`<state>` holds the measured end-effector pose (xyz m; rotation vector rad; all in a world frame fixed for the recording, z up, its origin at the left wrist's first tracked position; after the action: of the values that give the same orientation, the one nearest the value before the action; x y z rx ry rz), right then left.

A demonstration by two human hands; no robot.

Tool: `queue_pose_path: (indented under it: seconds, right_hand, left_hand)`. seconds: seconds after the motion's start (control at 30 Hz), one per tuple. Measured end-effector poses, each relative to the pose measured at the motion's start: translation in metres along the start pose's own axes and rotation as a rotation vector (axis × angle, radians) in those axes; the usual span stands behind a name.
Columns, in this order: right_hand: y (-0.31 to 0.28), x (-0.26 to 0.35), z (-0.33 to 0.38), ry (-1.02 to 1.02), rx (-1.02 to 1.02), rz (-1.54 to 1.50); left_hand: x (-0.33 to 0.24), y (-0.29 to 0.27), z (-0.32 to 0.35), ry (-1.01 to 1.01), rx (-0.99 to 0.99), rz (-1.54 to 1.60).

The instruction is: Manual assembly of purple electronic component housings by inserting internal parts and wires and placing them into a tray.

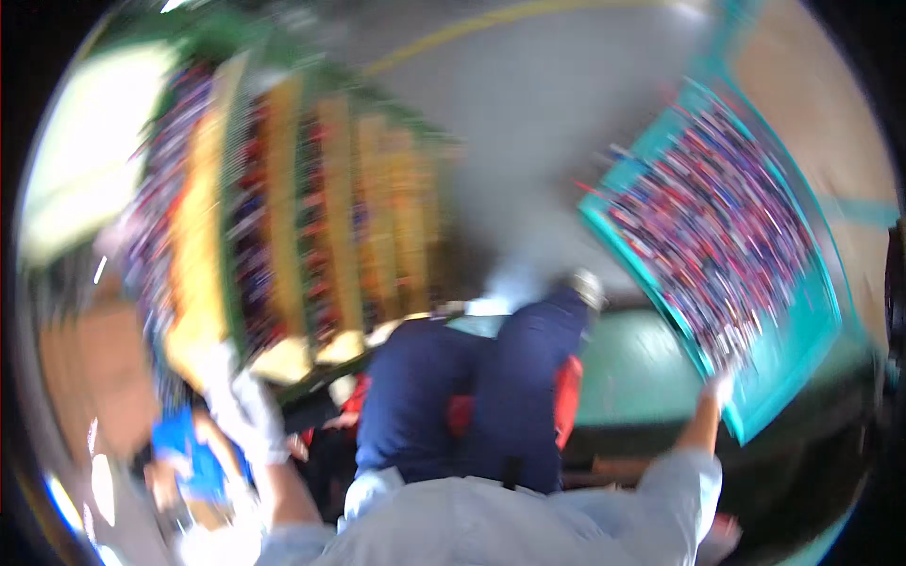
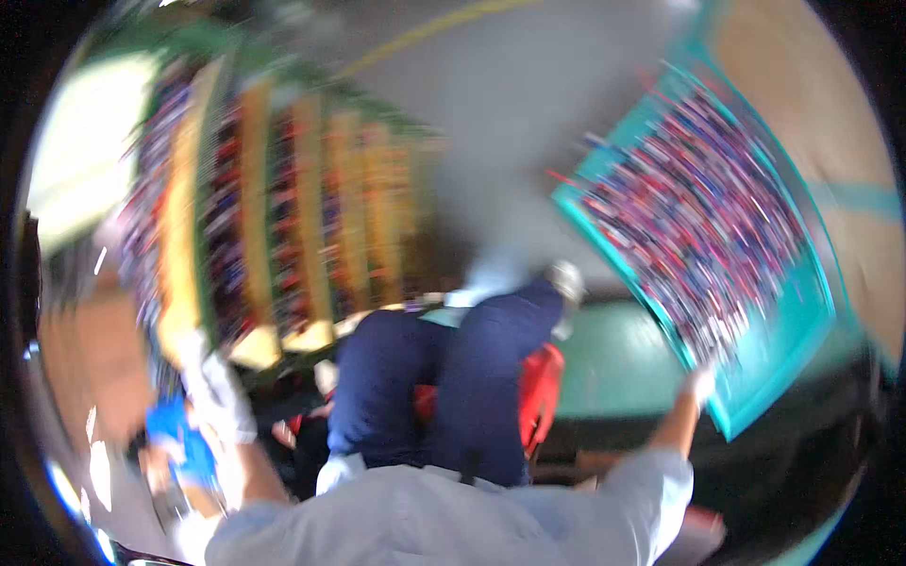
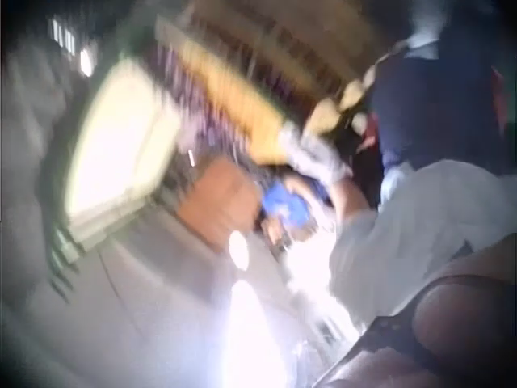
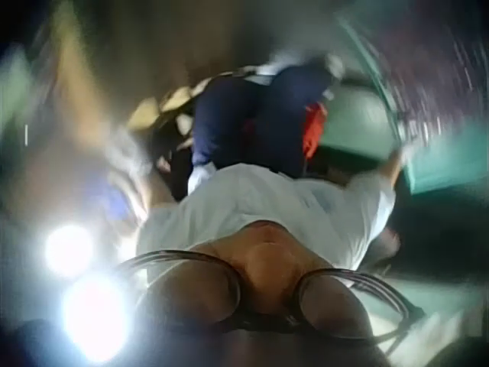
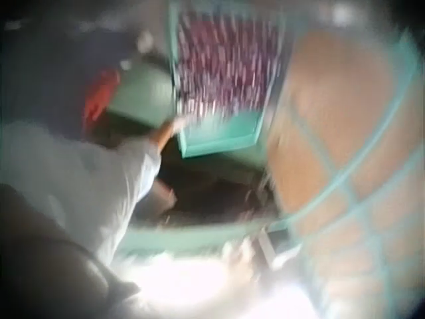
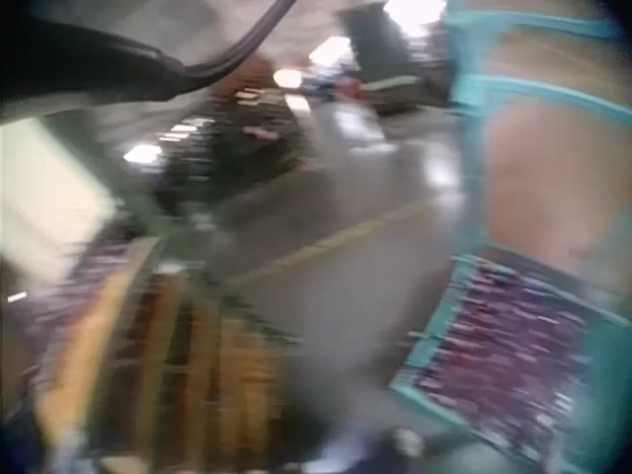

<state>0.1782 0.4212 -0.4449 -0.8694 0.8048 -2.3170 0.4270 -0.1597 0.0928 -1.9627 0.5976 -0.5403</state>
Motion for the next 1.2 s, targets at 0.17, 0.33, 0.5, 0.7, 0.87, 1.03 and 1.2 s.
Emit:
queue_pose_path:
  seconds: [0.17,0.33,0.5,0.7,0.87,1.03,1.2]
  right_hand:
    - [0.001,-0.048,0.045,0.016,0.061,0.175]
    - [0.056,0.050,0.167,-0.135,0.277,-0.242]
    - [0.043,0.087,0.225,-0.233,0.359,-0.238]
    - [0.004,0.093,0.270,-0.423,0.252,-0.379]
    - [-0.017,0.079,0.300,-0.595,0.171,-0.277]
    - [-0.026,0.132,0.339,-0.745,0.040,-0.133]
    - [-0.010,0.254,0.397,-1.058,0.229,-0.255]
  left_hand:
    - [-0.032,0.024,-0.009,0.290,-0.031,0.321]
    - [0.005,0.007,-0.021,0.067,0.308,0.980]
    - [0.059,0.046,-0.152,-0.153,0.299,1.329]
    - [0.069,0.118,-0.287,-0.034,0.074,0.671]
    - [0.061,0.123,-0.273,0.027,0.073,0.530]
    - [0.066,0.080,-0.216,0.105,0.284,1.001]
    - [0.038,-0.016,-0.071,0.845,-0.054,1.124]
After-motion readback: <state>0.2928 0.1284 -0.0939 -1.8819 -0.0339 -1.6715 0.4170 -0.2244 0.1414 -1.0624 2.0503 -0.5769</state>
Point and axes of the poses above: each hand's wrist, its own z-axis away from the middle knuckle, its own y-axis out of the palm, x = y × z, the point moved 5 cm from there along -z, towards the middle knuckle, and after that the axes turned 1 degree about z, right-handed, at the moved point
